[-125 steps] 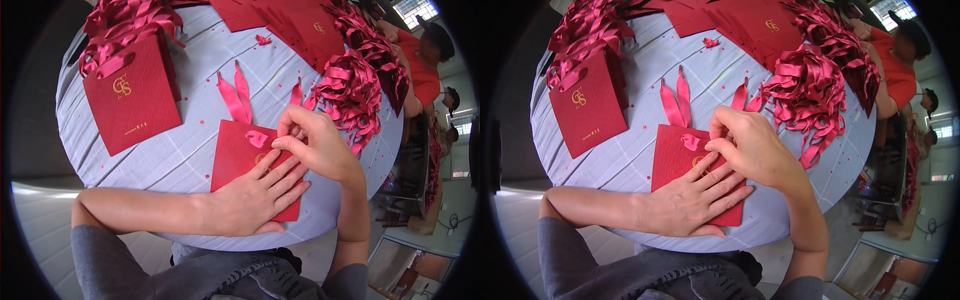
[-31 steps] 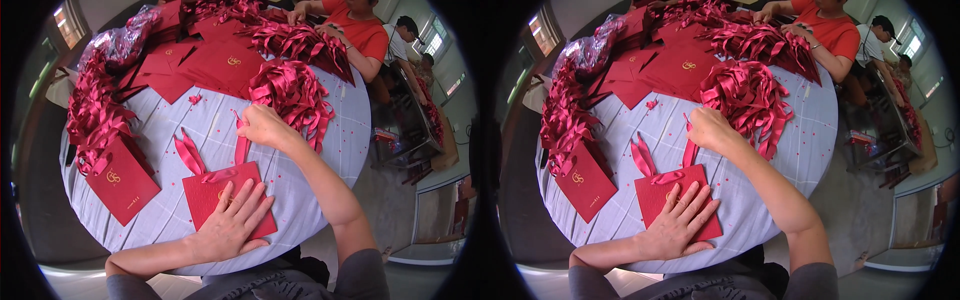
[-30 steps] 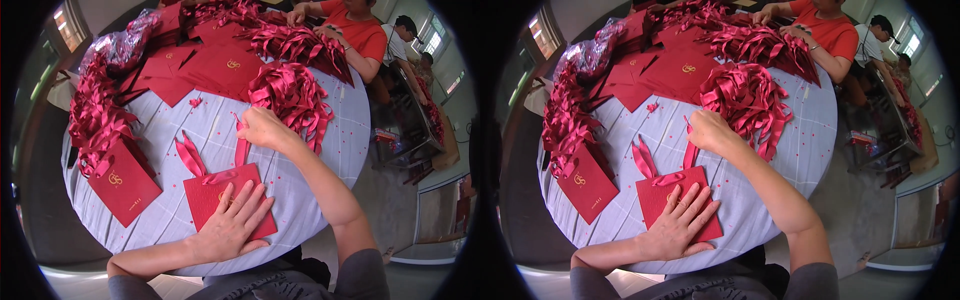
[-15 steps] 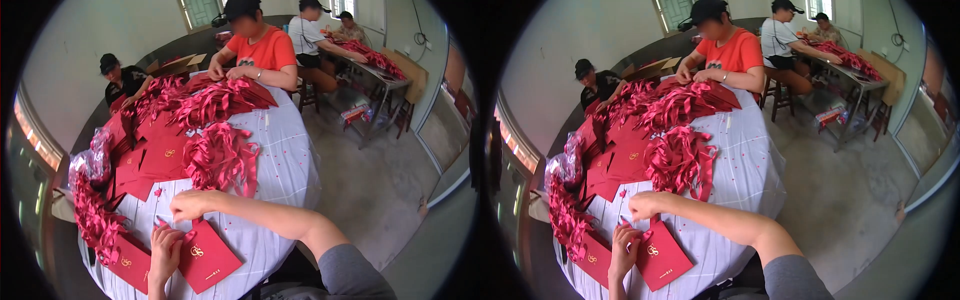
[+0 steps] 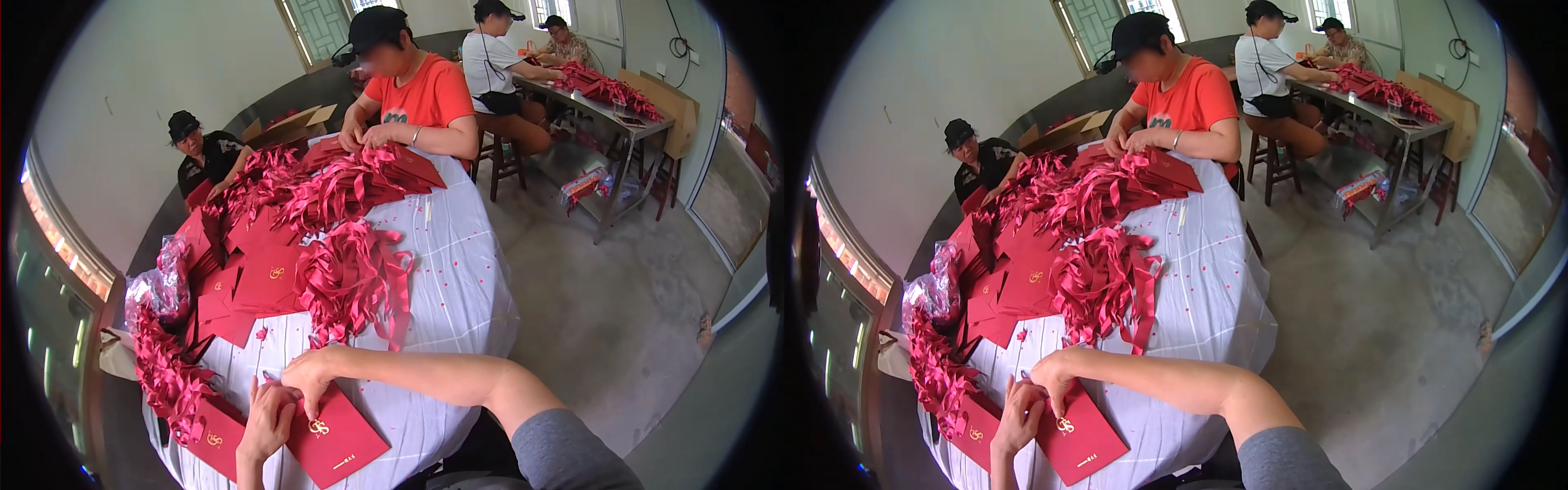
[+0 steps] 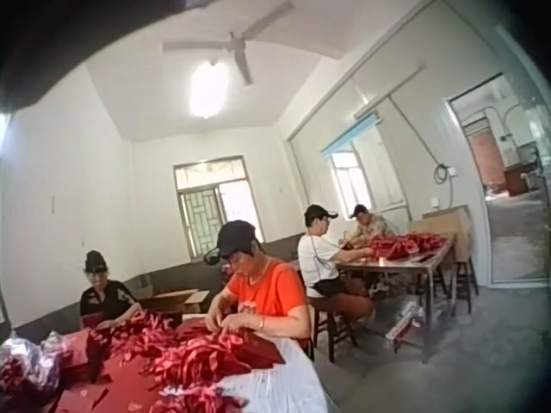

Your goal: The person attaches ribbon handles to paper gift bags by hand, threading ribbons through the holes of each bag and placing the assembled bags on the table.

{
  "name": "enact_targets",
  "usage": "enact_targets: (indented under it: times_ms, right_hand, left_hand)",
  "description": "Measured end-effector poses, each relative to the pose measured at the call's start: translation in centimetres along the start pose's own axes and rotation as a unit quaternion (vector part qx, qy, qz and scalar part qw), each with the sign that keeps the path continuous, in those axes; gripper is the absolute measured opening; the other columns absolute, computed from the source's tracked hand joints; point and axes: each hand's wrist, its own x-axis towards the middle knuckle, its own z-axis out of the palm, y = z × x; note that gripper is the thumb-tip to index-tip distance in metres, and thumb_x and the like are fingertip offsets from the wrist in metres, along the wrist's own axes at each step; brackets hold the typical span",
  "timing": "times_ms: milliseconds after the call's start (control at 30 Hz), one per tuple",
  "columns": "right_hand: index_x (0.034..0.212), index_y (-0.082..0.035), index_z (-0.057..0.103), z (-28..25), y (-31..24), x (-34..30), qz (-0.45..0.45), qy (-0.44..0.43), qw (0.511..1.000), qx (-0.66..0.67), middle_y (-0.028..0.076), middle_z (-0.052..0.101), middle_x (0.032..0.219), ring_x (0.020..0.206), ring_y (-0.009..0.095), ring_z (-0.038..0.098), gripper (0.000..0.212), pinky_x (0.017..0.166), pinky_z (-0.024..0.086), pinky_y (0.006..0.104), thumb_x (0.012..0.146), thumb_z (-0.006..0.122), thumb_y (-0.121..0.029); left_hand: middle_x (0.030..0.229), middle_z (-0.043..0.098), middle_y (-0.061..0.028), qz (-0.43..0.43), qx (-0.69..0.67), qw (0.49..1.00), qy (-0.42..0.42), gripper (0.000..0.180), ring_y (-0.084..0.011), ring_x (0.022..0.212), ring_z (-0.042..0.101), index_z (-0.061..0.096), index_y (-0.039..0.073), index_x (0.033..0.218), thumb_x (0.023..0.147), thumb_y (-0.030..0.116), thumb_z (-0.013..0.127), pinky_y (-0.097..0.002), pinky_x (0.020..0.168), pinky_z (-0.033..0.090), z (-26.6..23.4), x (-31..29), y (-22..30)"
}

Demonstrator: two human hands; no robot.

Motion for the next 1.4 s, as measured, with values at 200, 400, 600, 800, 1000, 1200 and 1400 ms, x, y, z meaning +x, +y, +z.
enact_targets:
  times_ms: [200,400,600,800,1000,1200,1400]
  right_hand:
    - [0.088,0.0,0.065,-1.7,-0.9,-1.2,-0.021,0.076,0.995,0.057,0.014,0.067,0.084,0.082,0.028,0.064,0.056,0.07,0.05,0.0367,0.054,0.083,-0.04]
    - [0.085,0.001,0.066,-2.2,-1.1,-1.0,-0.081,0.115,0.983,0.114,0.016,0.066,0.077,0.072,0.025,0.064,0.051,0.066,0.05,0.0342,0.06,0.08,-0.041]
    - [0.087,0.0,0.066,-3.1,-2.8,-2.2,-0.063,0.125,0.973,0.181,0.007,0.065,0.075,0.071,0.014,0.06,0.033,0.066,0.047,0.0288,0.073,0.077,-0.029]
    - [0.111,-0.001,0.06,-0.6,-3.4,-0.3,-0.106,0.245,0.923,0.278,0.004,0.065,0.096,0.084,0.01,0.06,0.032,0.077,0.048,0.0261,0.082,0.069,-0.012]
    - [0.107,0.001,0.061,0.2,-1.5,0.2,-0.048,0.312,0.919,0.235,0.009,0.063,0.099,0.084,0.013,0.061,0.024,0.074,0.05,0.0268,0.085,0.063,-0.006]
    - [0.101,0.002,0.062,0.8,-1.1,0.5,-0.029,0.292,0.937,0.188,0.007,0.062,0.092,0.078,0.014,0.06,0.018,0.07,0.049,0.0259,0.084,0.062,-0.005]
    - [0.096,0.001,0.064,1.1,-1.2,0.4,-0.002,0.243,0.952,0.183,0.007,0.06,0.086,0.069,0.012,0.057,0.014,0.065,0.048,0.026,0.084,0.061,-0.005]
  left_hand:
    - [0.068,0.055,-0.0123,-0.031,0.015,0.999,0.02,0.014,-0.0301,0.064,0.056,0.054,0.001,0.088,0.077,0.005,0.062,-0.0429,0.087,0.044,-2.6,-0.4,0.9]
    - [0.067,0.06,-0.017,-0.028,0.05,0.998,-0.026,0.021,-0.0352,0.062,0.061,0.061,0.001,0.079,0.077,0.02,0.07,-0.0414,0.056,0.047,-5.6,-0.5,2.4]
    - [0.056,0.055,-0.0115,-0.059,0.112,0.991,-0.037,0.028,-0.032,0.053,0.056,0.061,0.006,0.072,0.077,0.032,0.071,-0.0394,0.05,0.043,-9.1,-3.1,3.9]
    - [0.055,0.054,-0.0111,-0.171,0.106,0.979,0.03,0.029,-0.0304,0.053,0.056,0.063,0.007,0.072,0.072,0.033,0.075,-0.0377,0.05,0.042,-13.0,-7.6,3.9]
    - [0.093,0.063,-0.0117,-0.323,0.352,0.878,0.038,0.035,-0.0283,0.096,0.058,0.067,0.01,0.094,0.073,0.037,0.072,-0.0415,0.081,0.043,-14.3,-11.6,-2.9]
    - [0.12,0.049,-0.0189,-0.328,0.353,0.855,0.193,0.054,-0.0346,0.115,0.048,0.049,0.004,0.125,0.083,0.033,0.066,-0.0451,0.097,0.038,-7.6,-13.5,-3.5]
    - [0.095,0.053,-0.022,-0.506,0.114,0.824,0.227,0.062,-0.0343,0.085,0.054,0.048,-0.009,0.094,0.077,0.045,0.073,-0.0393,0.074,0.046,-3.1,-18.7,-5.1]
